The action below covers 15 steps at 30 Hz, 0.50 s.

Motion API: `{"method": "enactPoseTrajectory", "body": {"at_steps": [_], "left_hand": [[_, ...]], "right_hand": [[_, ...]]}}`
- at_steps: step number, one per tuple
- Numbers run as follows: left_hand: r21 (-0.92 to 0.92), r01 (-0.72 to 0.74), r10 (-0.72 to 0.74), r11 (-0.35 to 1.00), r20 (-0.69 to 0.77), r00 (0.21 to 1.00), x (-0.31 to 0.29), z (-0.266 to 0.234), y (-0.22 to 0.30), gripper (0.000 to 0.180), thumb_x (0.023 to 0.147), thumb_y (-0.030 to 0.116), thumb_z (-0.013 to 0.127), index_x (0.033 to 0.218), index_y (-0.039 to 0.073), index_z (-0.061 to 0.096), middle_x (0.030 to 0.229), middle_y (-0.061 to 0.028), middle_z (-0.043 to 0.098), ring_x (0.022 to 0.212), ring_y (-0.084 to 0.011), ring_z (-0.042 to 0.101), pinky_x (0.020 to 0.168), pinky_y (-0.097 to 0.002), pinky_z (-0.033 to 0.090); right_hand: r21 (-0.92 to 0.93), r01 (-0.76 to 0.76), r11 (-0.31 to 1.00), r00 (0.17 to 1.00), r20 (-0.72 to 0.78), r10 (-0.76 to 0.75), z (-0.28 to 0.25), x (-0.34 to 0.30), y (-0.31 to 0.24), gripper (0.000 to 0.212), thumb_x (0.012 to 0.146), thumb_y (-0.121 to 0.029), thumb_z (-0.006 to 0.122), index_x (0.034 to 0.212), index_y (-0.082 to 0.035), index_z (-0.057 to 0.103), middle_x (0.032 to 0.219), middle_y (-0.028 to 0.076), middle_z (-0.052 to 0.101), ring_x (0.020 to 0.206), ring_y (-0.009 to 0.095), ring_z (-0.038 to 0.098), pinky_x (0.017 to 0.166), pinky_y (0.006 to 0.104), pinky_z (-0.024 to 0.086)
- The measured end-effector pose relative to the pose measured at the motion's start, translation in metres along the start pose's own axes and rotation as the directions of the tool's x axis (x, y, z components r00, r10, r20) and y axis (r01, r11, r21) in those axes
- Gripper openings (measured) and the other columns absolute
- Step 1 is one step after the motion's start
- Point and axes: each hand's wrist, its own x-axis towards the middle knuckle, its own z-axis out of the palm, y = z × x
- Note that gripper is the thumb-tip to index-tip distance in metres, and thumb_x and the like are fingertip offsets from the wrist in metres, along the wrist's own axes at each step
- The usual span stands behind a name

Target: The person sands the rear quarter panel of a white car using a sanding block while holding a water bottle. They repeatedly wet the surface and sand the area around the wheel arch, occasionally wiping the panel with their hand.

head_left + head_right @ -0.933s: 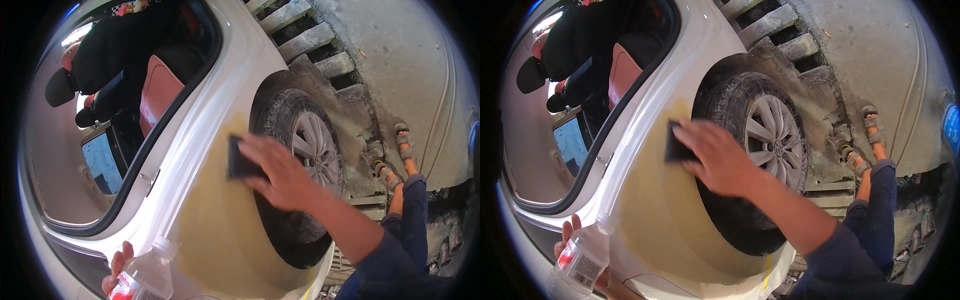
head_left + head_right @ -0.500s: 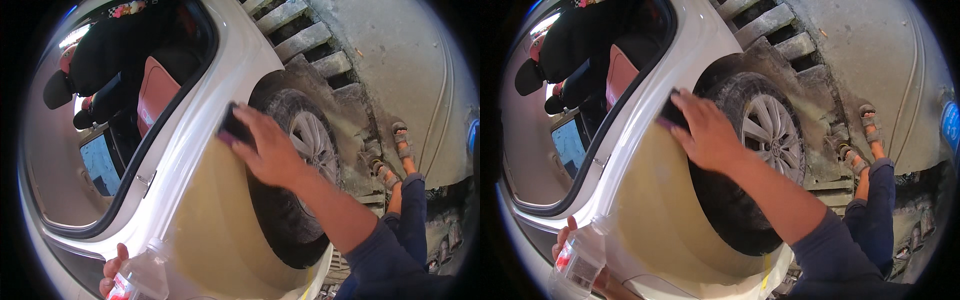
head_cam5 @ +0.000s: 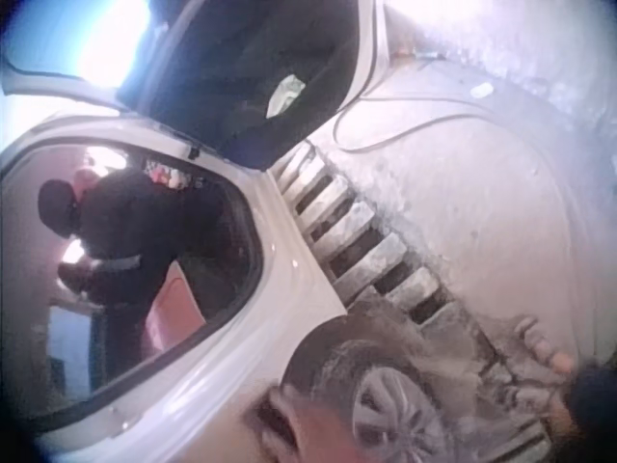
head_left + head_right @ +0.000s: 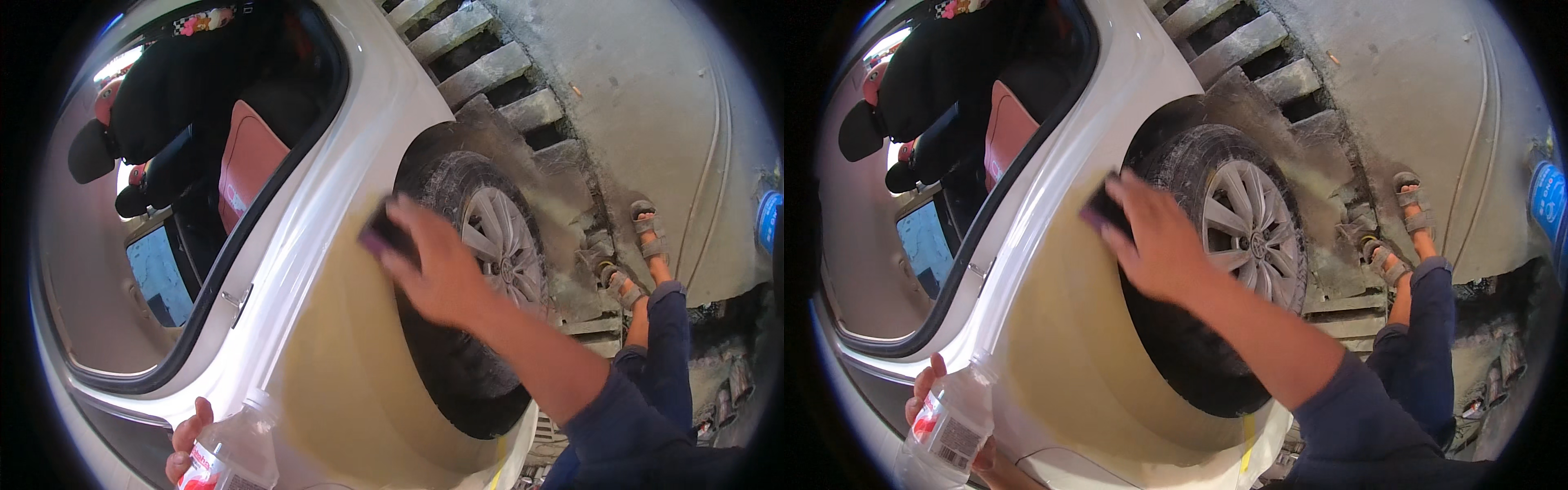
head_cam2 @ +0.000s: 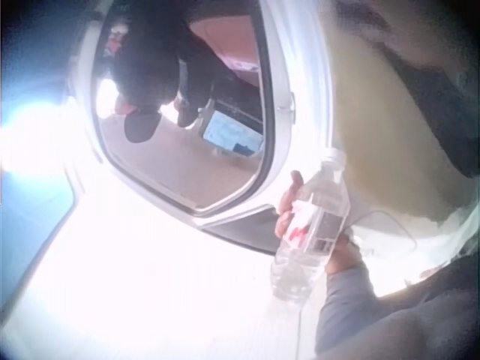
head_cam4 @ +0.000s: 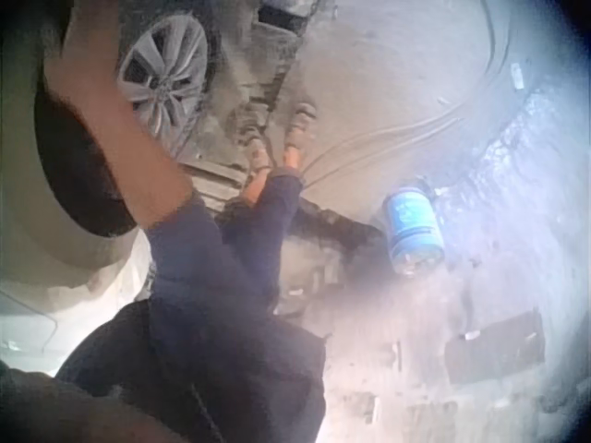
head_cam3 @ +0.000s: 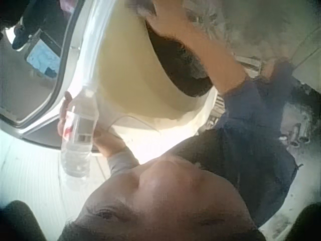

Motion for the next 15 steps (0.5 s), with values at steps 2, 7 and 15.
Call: {"method": "enactPoseTrajectory", "body": {"at_steps": [2,7,15], "left_hand": [[-0.018,-0.004,0.005,1.0,0.034,0.999,-0.001,-0.003,-0.001,0.099,0.056,0.038,0.097,0.139,0.018,0.047,0.144,-0.0146,0.051,0.138,-0.0351,0.045,0.119,-0.0549,0.031],[0.073,-0.004,0.003,0.997,0.014,1.0,0.002,0.005,0.009,0.096,0.059,0.033,0.096,0.139,0.017,0.047,0.144,-0.0151,0.051,0.138,-0.0341,0.045,0.119,-0.0557,0.031],[0.113,0.03,-0.024,0.993,-0.054,0.998,-0.005,0.004,0.005,0.086,0.067,0.037,0.091,0.139,0.019,0.047,0.145,-0.0178,0.047,0.14,-0.0371,0.041,0.116,-0.0587,0.034]], "right_hand": [[0.028,-0.002,1.0,0.999,0.047,0.001,-0.002,-0.027,-0.011,0.054,0.092,-0.022,0.063,0.139,-0.002,0.044,0.14,0.024,0.05,0.125,0.043,0.05,0.107,0.0491,0.039],[0.031,-0.005,0.999,0.999,-0.035,0.006,0.001,0.026,0.006,0.054,0.091,-0.022,0.064,0.138,-0.002,0.045,0.141,0.026,0.048,0.126,0.043,0.05,0.107,0.0509,0.039],[0.023,-0.035,0.999,0.999,0.029,0.034,-0.003,-0.022,-0.023,0.053,0.091,-0.024,0.063,0.137,-0.004,0.047,0.14,0.027,0.048,0.124,0.043,0.051,0.106,0.0509,0.04]]}}
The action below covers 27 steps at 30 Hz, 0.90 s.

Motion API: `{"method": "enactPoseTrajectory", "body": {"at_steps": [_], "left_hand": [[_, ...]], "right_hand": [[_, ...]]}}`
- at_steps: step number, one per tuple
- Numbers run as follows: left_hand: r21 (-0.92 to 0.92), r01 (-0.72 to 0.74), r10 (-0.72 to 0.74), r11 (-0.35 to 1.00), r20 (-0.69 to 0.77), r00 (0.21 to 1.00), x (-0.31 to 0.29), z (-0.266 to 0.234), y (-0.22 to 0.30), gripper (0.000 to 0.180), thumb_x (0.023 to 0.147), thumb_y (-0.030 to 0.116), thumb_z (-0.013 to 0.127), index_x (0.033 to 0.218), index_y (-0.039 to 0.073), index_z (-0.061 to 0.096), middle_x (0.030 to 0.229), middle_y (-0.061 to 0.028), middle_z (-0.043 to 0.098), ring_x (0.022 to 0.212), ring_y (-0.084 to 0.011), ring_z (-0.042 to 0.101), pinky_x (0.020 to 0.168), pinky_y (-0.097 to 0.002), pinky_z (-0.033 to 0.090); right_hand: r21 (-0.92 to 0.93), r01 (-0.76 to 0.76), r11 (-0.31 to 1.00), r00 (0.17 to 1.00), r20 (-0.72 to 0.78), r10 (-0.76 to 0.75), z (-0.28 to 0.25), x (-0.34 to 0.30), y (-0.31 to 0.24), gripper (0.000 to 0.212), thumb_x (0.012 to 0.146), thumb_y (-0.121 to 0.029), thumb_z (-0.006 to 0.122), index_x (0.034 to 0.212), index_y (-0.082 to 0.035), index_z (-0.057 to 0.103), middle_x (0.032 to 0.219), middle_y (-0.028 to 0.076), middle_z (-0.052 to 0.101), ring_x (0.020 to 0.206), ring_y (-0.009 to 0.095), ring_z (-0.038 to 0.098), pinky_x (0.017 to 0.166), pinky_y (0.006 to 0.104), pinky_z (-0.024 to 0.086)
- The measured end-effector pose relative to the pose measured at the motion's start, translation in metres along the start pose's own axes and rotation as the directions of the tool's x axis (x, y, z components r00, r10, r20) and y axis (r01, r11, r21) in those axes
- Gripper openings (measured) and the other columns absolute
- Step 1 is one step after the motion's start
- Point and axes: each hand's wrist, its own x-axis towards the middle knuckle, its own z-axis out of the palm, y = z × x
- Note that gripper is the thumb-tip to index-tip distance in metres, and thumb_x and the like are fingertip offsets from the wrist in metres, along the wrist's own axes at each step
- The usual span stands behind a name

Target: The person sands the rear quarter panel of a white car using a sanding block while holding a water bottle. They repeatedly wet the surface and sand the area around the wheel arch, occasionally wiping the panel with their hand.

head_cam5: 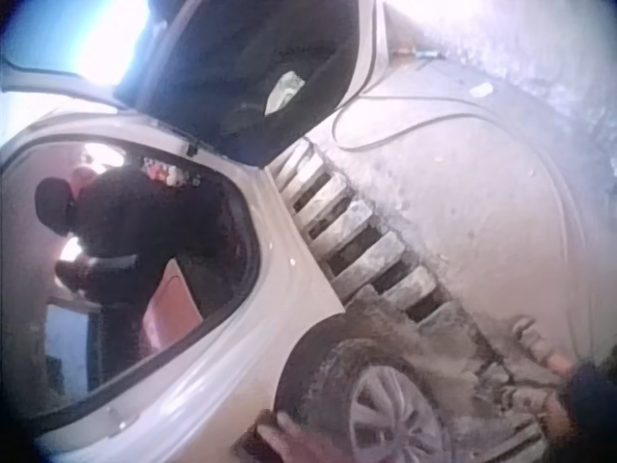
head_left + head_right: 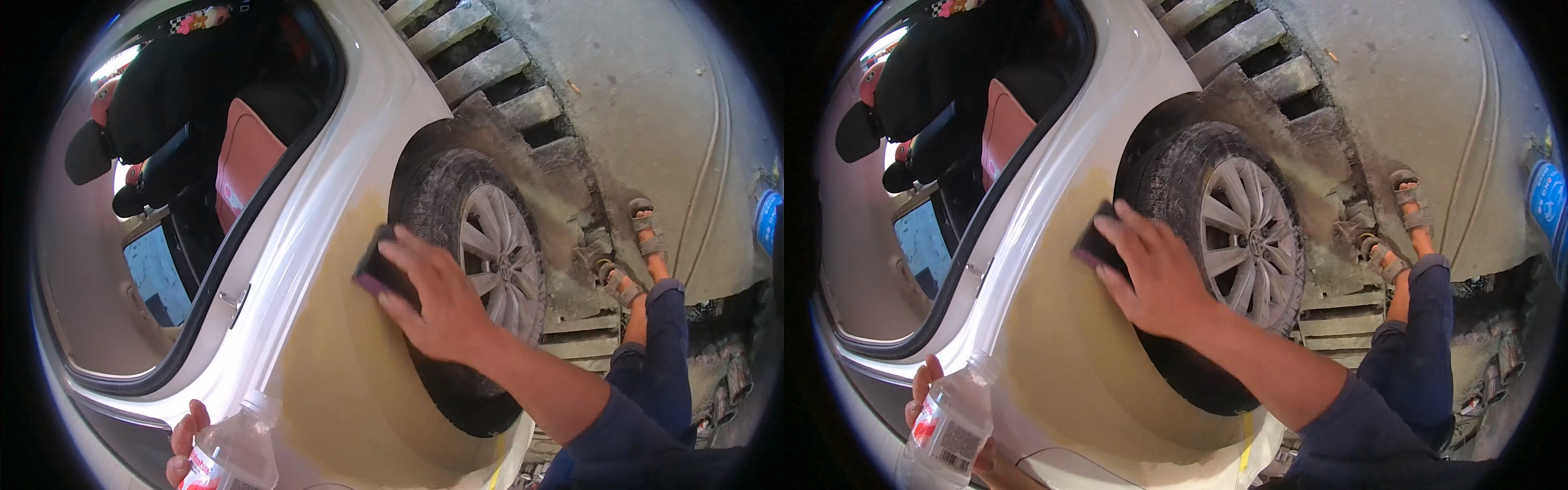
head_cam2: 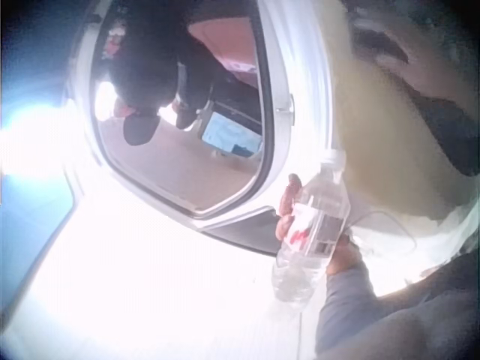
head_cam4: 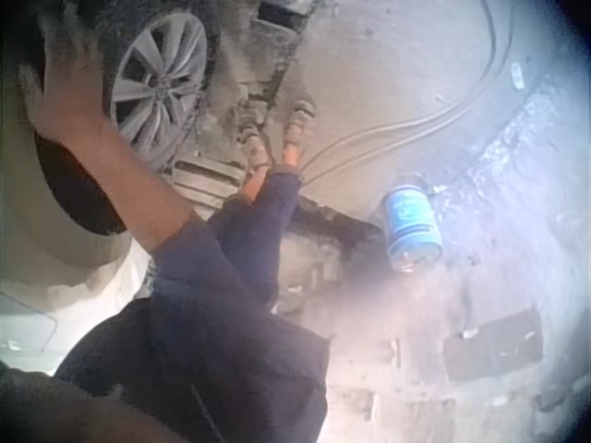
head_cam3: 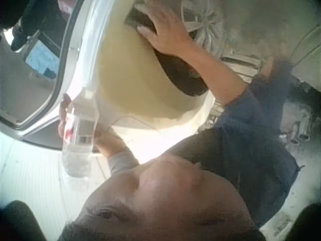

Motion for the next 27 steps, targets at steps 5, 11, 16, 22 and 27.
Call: {"method": "enactPoseTrajectory", "body": {"at_steps": [5,11,16,22,27], "left_hand": [[-0.064,-0.03,0.028,0.997,-0.032,0.999,0.005,0.005,-0.002,0.09,0.063,0.041,0.093,0.139,0.024,0.047,0.146,-0.0157,0.046,0.141,-0.0399,0.039,0.114,-0.0563,0.038],[-0.032,-0.024,0.024,0.999,0.012,1.0,0.003,0.005,0.002,0.095,0.058,0.04,0.096,0.139,0.022,0.048,0.146,-0.0129,0.048,0.141,-0.0372,0.04,0.118,-0.0563,0.032],[0.016,-0.048,0.048,0.999,-0.012,0.999,0.005,-0.001,0.0,0.092,0.06,0.037,0.095,0.138,0.021,0.05,0.144,-0.0148,0.05,0.141,-0.0374,0.04,0.116,-0.0561,0.034],[-0.102,0.072,-0.073,0.992,-0.004,0.997,0.0,-0.006,0.0,0.089,0.063,0.037,0.094,0.138,0.019,0.05,0.142,-0.0154,0.052,0.139,-0.0386,0.042,0.117,-0.0571,0.032],[0.045,-0.075,0.073,0.996,0.043,0.996,0.01,0.011,0.01,0.086,0.067,0.04,0.091,0.139,0.02,0.049,0.143,-0.0146,0.05,0.139,-0.0394,0.042,0.116,-0.0577,0.034]], "right_hand": [[-0.037,-0.075,0.996,0.989,-0.129,0.07,0.009,0.069,0.031,0.049,0.093,-0.023,0.061,0.135,-0.003,0.048,0.135,0.026,0.053,0.122,0.043,0.052,0.104,0.0498,0.042],[-0.015,-0.009,1.0,0.998,-0.058,0.008,0.006,0.008,-0.001,0.054,0.09,-0.022,0.064,0.138,-0.005,0.045,0.139,0.029,0.048,0.119,0.045,0.053,0.101,0.0527,0.043],[-0.012,-0.098,0.995,0.983,-0.154,0.095,0.006,0.064,0.022,0.049,0.092,-0.024,0.063,0.135,-0.005,0.049,0.136,0.026,0.051,0.118,0.044,0.054,0.1,0.0526,0.043],[0.024,-0.068,0.997,0.997,-0.028,0.069,0.002,0.011,-0.008,0.056,0.09,-0.022,0.066,0.14,-0.003,0.048,0.14,0.023,0.052,0.129,0.039,0.05,0.109,0.0479,0.039],[0.024,-0.129,0.991,0.987,-0.093,0.131,0.009,0.058,0.018,0.054,0.091,-0.022,0.065,0.138,-0.003,0.048,0.139,0.024,0.052,0.129,0.041,0.05,0.109,0.0479,0.038]]}}
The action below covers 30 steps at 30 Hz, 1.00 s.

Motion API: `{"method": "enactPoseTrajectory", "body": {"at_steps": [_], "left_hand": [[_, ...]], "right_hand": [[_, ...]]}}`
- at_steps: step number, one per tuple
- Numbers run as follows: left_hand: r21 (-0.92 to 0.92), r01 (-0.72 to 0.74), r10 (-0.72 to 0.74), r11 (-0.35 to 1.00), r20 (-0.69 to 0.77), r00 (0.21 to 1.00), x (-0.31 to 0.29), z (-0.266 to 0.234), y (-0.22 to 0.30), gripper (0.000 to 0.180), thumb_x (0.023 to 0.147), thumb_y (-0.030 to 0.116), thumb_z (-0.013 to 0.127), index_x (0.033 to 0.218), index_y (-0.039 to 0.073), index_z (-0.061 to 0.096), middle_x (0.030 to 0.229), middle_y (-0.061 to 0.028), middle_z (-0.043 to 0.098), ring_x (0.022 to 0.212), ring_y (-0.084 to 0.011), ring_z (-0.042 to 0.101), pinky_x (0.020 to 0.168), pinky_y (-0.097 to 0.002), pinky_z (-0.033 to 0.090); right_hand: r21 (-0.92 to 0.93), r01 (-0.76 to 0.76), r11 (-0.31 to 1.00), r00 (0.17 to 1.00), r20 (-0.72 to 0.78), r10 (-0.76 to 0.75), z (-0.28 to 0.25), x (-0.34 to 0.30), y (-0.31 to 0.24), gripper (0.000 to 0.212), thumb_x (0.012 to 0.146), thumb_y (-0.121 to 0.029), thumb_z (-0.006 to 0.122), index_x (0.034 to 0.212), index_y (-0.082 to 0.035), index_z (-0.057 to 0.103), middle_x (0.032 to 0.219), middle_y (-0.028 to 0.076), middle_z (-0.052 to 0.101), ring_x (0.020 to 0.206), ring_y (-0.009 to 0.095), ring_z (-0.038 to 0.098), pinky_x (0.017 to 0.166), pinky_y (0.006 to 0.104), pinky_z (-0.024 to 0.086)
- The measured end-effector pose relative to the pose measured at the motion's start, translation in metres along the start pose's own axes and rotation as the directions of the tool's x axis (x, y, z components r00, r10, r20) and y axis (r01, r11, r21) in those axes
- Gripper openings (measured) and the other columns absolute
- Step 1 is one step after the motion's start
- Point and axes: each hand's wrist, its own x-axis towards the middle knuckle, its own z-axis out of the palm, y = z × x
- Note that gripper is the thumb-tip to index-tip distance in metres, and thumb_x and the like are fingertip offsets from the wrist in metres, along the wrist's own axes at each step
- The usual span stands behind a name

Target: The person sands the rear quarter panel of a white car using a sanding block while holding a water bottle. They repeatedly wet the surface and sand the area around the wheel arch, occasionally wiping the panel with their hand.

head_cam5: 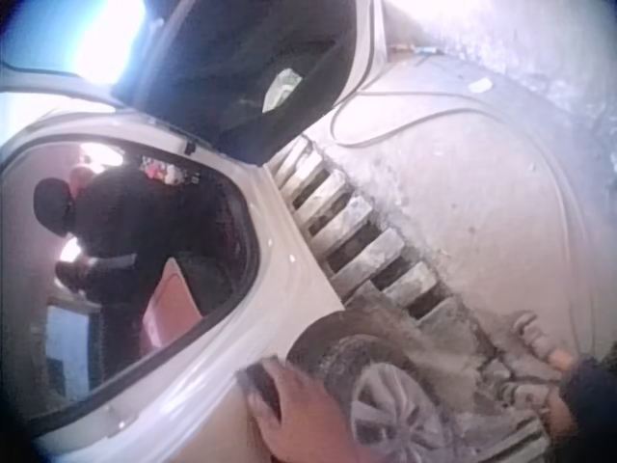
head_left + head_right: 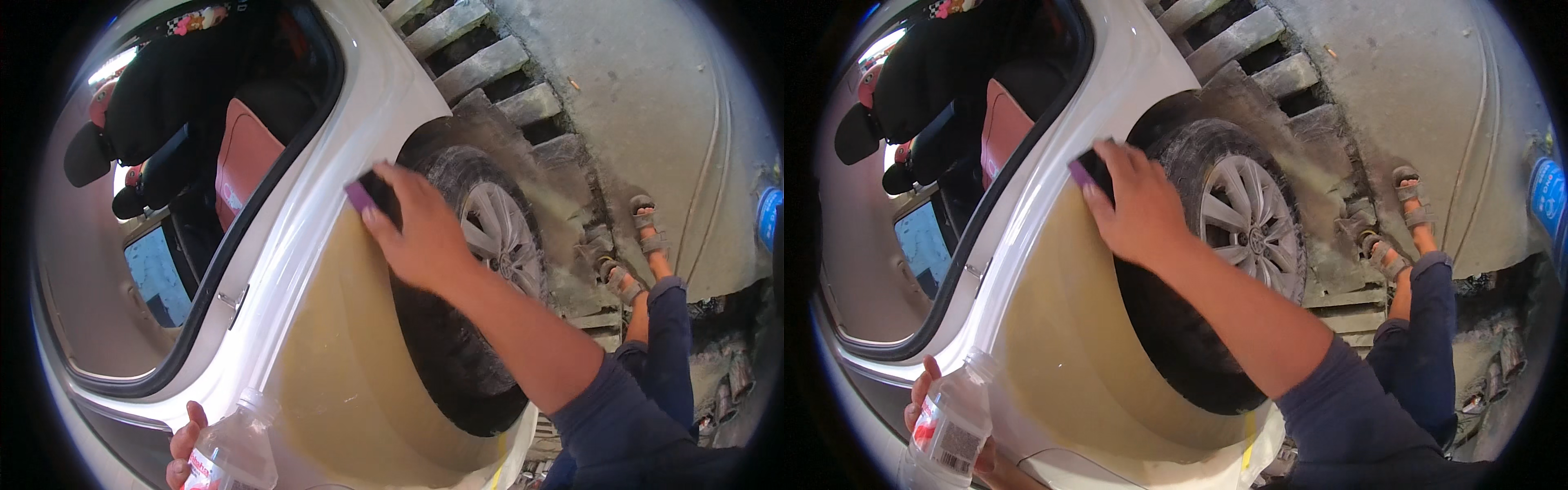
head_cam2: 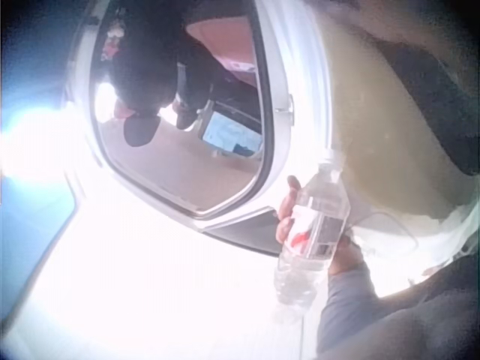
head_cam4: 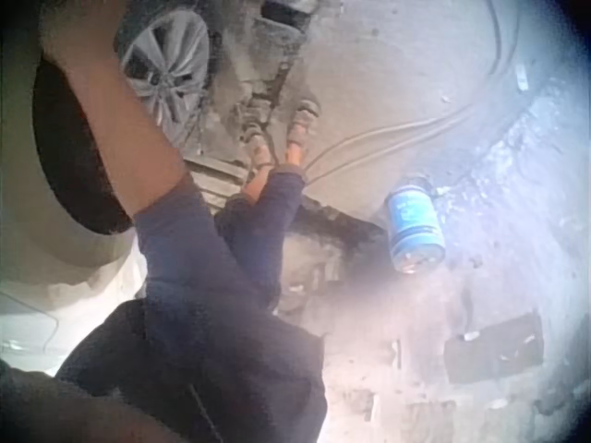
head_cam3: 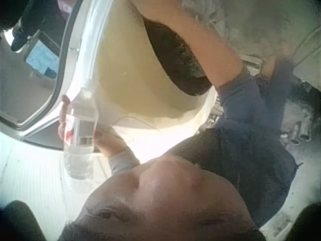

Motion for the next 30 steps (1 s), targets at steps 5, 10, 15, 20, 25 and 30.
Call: {"method": "enactPoseTrajectory", "body": {"at_steps": [5,10,15,20,25,30], "left_hand": [[0.014,0.022,-0.021,1.0,-0.029,0.999,-0.007,-0.004,-0.005,0.091,0.066,0.047,0.09,0.142,0.022,0.046,0.144,-0.0134,0.05,0.139,-0.0395,0.042,0.115,-0.0582,0.035],[-0.027,0.04,-0.04,0.999,0.01,0.999,-0.007,-0.014,-0.011,0.098,0.063,0.055,0.09,0.143,0.022,0.044,0.145,-0.0131,0.048,0.139,-0.0393,0.041,0.115,-0.0577,0.036],[0.028,0.021,-0.02,0.999,-0.043,0.999,-0.002,0.003,0.0,0.093,0.067,0.058,0.086,0.141,0.021,0.045,0.145,-0.0129,0.048,0.139,-0.0385,0.042,0.115,-0.0572,0.036],[0.107,0.012,-0.012,0.994,-0.002,1.0,-0.01,-0.014,-0.014,0.099,0.068,0.069,0.079,0.145,0.02,0.04,0.145,-0.0149,0.047,0.137,-0.0416,0.043,0.115,-0.0601,0.034],[0.06,0.001,0.002,0.998,-0.042,0.999,-0.008,-0.008,-0.015,0.098,0.069,0.067,0.079,0.146,0.02,0.04,0.145,-0.0162,0.047,0.137,-0.0435,0.042,0.114,-0.0603,0.036],[0.012,-0.01,0.01,1.0,-0.022,1.0,-0.007,-0.006,-0.014,0.098,0.068,0.066,0.08,0.146,0.021,0.04,0.145,-0.016,0.046,0.138,-0.044,0.041,0.113,-0.0595,0.038]], "right_hand": [[0.03,0.064,0.998,0.989,0.131,-0.067,-0.018,-0.07,-0.02,0.055,0.092,-0.025,0.064,0.14,-0.004,0.048,0.141,0.026,0.05,0.129,0.042,0.049,0.111,0.0475,0.037],[-0.051,0.09,0.995,0.996,0.0,-0.09,-0.011,0.007,0.012,0.053,0.094,-0.024,0.063,0.14,-0.003,0.048,0.14,0.024,0.051,0.13,0.04,0.049,0.11,0.0474,0.038],[0.018,0.094,0.995,0.98,0.172,-0.095,-0.018,-0.077,-0.006,0.058,0.09,-0.024,0.068,0.141,-0.005,0.048,0.145,0.024,0.047,0.13,0.041,0.049,0.11,0.0477,0.038],[-0.052,0.187,0.981,0.982,0.027,-0.186,-0.01,-0.002,0.024,0.058,0.092,-0.025,0.064,0.142,-0.006,0.044,0.143,0.026,0.046,0.12,0.043,0.053,0.105,0.05,0.041],[0.021,0.17,0.985,0.973,0.153,-0.171,-0.016,-0.056,0.013,0.061,0.09,-0.024,0.069,0.143,-0.004,0.045,0.147,0.024,0.046,0.134,0.041,0.046,0.112,0.0476,0.037],[-0.006,0.181,0.983,0.976,0.126,-0.179,-0.014,-0.038,0.017,0.058,0.092,-0.025,0.066,0.143,-0.005,0.045,0.146,0.025,0.046,0.129,0.042,0.049,0.108,0.0491,0.039]]}}
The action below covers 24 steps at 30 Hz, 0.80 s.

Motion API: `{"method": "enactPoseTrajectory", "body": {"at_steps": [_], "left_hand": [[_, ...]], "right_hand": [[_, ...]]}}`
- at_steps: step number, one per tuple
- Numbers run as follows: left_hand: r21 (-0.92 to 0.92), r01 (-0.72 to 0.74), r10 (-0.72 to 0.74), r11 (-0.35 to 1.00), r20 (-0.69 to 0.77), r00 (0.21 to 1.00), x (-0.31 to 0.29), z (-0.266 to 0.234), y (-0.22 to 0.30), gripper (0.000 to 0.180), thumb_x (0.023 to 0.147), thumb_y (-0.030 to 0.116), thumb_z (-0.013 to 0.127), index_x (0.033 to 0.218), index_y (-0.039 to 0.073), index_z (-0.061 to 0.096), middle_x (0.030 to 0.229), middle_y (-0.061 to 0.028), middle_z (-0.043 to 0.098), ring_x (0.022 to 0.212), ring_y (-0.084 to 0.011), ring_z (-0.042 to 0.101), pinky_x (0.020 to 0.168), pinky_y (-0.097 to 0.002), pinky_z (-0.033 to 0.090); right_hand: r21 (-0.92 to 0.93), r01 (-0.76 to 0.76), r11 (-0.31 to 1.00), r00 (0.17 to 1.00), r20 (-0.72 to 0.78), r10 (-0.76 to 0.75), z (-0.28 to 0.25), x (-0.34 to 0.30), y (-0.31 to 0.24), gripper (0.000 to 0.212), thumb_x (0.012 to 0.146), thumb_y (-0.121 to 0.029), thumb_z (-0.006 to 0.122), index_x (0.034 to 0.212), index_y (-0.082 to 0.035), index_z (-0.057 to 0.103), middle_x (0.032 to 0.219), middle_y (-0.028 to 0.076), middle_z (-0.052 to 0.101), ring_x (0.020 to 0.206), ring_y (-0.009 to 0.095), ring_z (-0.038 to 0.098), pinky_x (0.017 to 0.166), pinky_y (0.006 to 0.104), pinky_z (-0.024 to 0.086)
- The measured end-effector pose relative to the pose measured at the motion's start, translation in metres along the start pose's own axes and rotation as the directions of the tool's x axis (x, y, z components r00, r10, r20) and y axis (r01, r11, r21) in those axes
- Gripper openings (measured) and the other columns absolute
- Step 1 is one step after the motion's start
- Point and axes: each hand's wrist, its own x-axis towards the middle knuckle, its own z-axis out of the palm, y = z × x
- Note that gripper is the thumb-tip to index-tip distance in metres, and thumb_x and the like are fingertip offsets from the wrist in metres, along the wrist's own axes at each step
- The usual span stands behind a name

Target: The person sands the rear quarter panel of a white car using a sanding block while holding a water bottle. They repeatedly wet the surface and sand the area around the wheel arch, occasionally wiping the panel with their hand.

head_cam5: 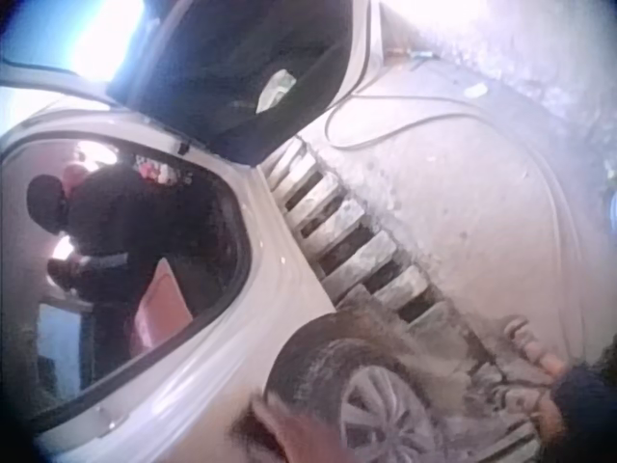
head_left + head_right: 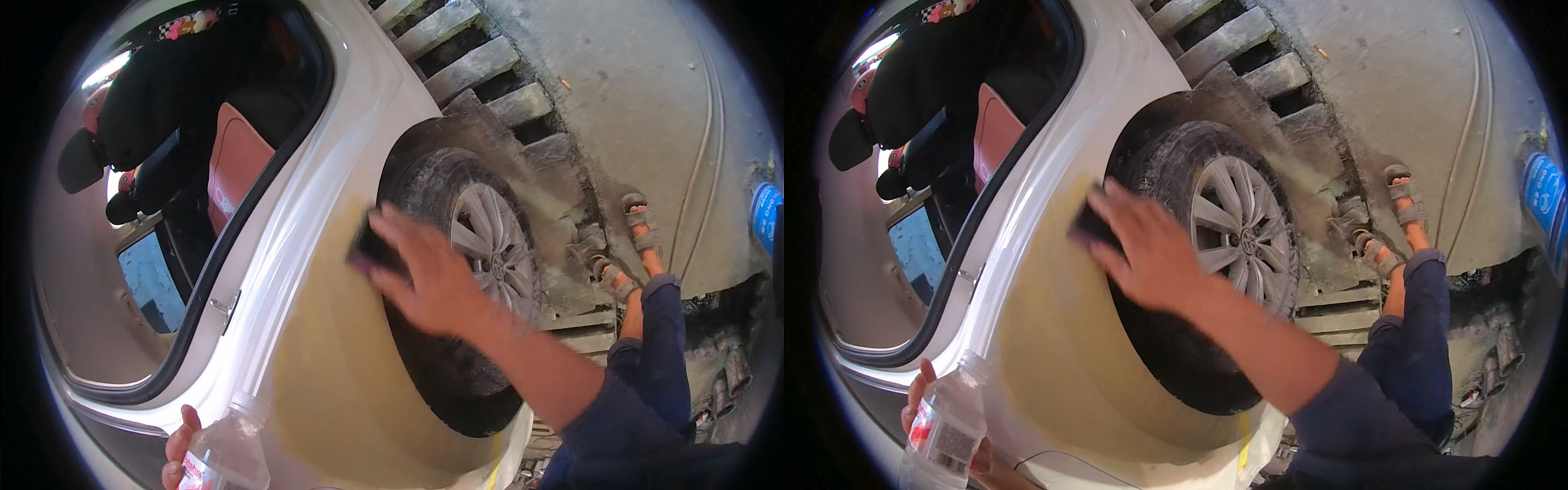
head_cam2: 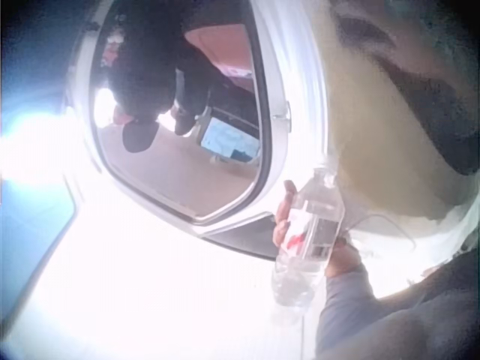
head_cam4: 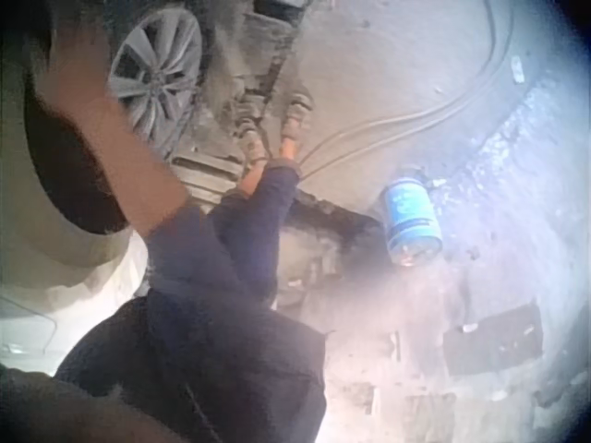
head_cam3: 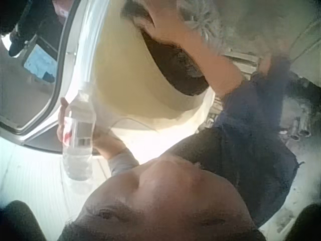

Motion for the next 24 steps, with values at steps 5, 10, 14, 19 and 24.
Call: {"method": "enactPoseTrajectory", "body": {"at_steps": [5,10,14,19,24], "left_hand": [[-0.031,-0.01,0.01,0.999,-0.003,1.0,0.003,0.0,-0.001,0.099,0.067,0.064,0.083,0.146,0.021,0.041,0.145,-0.0159,0.045,0.138,-0.0444,0.041,0.111,-0.0584,0.04],[-0.016,0.066,-0.067,0.998,-0.066,0.996,-0.003,0.005,0.006,0.1,0.063,0.063,0.086,0.144,0.021,0.044,0.144,-0.0163,0.047,0.138,-0.044,0.042,0.112,-0.0581,0.039],[-0.06,0.028,-0.029,0.998,-0.013,0.999,0.002,0.0,0.003,0.098,0.064,0.06,0.087,0.143,0.021,0.044,0.143,-0.0158,0.048,0.138,-0.042,0.042,0.113,-0.0588,0.037],[0.011,0.048,-0.047,0.999,-0.015,0.999,-0.002,-0.001,0.002,0.096,0.064,0.054,0.089,0.142,0.02,0.045,0.144,-0.0157,0.047,0.139,-0.0413,0.042,0.114,-0.0589,0.036],[0.018,-0.013,0.013,1.0,-0.018,1.0,0.003,0.001,0.004,0.095,0.065,0.051,0.089,0.143,0.019,0.044,0.145,-0.0159,0.046,0.139,-0.0421,0.041,0.114,-0.0589,0.036]], "right_hand": [[-0.015,0.012,1.0,0.996,-0.085,-0.013,0.001,0.022,0.019,0.058,0.092,-0.025,0.065,0.143,-0.007,0.044,0.144,0.026,0.047,0.122,0.046,0.051,0.103,0.0518,0.041],[0.043,0.062,0.997,0.998,0.0,-0.062,-0.006,-0.037,-0.014,0.058,0.091,-0.022,0.067,0.141,-0.005,0.045,0.143,0.025,0.049,0.122,0.043,0.052,0.104,0.0504,0.041],[-0.04,0.088,0.995,0.99,-0.108,-0.092,-0.009,0.04,0.031,0.056,0.09,-0.022,0.068,0.14,-0.006,0.047,0.142,0.025,0.05,0.122,0.043,0.052,0.104,0.05,0.041],[0.029,0.111,0.993,0.994,0.003,-0.111,0.002,-0.032,-0.002,0.059,0.091,-0.025,0.067,0.142,-0.007,0.044,0.146,0.023,0.047,0.127,0.044,0.049,0.106,0.0501,0.04],[-0.005,0.13,0.991,0.992,-0.001,-0.13,-0.009,0.017,0.019,0.06,0.092,-0.024,0.067,0.144,-0.007,0.042,0.147,0.023,0.045,0.129,0.042,0.049,0.108,0.0504,0.038]]}}
